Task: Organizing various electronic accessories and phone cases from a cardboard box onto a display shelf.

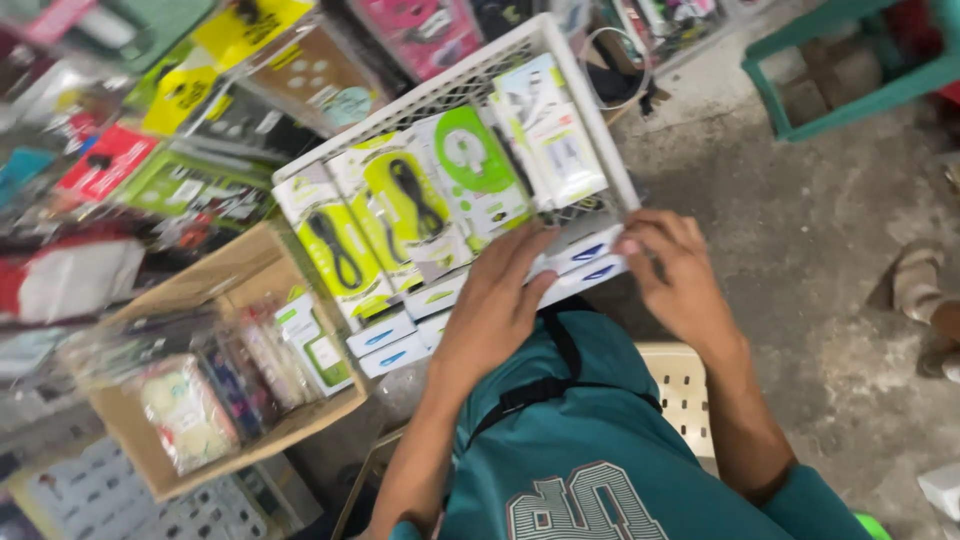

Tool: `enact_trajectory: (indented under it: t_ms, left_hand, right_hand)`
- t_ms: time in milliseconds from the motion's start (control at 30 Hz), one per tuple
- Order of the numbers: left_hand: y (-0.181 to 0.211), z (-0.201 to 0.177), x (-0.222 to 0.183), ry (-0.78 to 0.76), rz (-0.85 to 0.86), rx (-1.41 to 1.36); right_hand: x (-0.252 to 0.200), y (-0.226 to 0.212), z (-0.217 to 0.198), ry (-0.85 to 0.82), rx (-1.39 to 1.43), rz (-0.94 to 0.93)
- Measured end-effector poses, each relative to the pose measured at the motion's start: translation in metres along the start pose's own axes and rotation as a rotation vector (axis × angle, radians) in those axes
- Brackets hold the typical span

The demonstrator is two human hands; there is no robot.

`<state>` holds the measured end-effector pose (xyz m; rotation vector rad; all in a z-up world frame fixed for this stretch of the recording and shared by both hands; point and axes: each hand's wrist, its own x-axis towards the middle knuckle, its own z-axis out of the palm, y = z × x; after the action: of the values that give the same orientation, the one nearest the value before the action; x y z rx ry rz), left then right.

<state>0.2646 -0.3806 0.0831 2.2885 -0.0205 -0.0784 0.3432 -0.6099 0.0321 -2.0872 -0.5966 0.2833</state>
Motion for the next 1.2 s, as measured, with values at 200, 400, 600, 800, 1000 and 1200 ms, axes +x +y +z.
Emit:
enact_trajectory:
  t_ms: [200,400,600,800,1000,1200]
  left_hand:
    - [-0.056,-0.099,-0.072,0.505,-0.271,0.063]
    - [-0.215,-0.137,-0.163,0.538,-0.507,0.384]
    - [-0.320,-0.112,-0.209,0.216,-0.572,0.080]
    - [-0.292,-0.135,-0.225,0.384,-0.599,-0.096]
    - [-0.220,-0.172,-0.245,0.584,-0.480,-0.197]
    - [-0.096,-0.222,-0.244,0.597,-0.313,-0.068]
  right_hand:
    - [0.002,-0.005,0.012,0.026,-0.143,0.042]
    - [0.006,-0.054,0.028,0.114,-0.144,-0.081]
    - [-0.001,-0.110,0.058,0.149,-0.050,-0.123]
    - [-0.011,-0.130,0.082,0.156,0.011,-0.115]
    - [-0.011,-0.137,0.105,0.169,0.054,-0.112]
    - [-0.015,-0.194,0.142,-0.320,0.362,0.059]
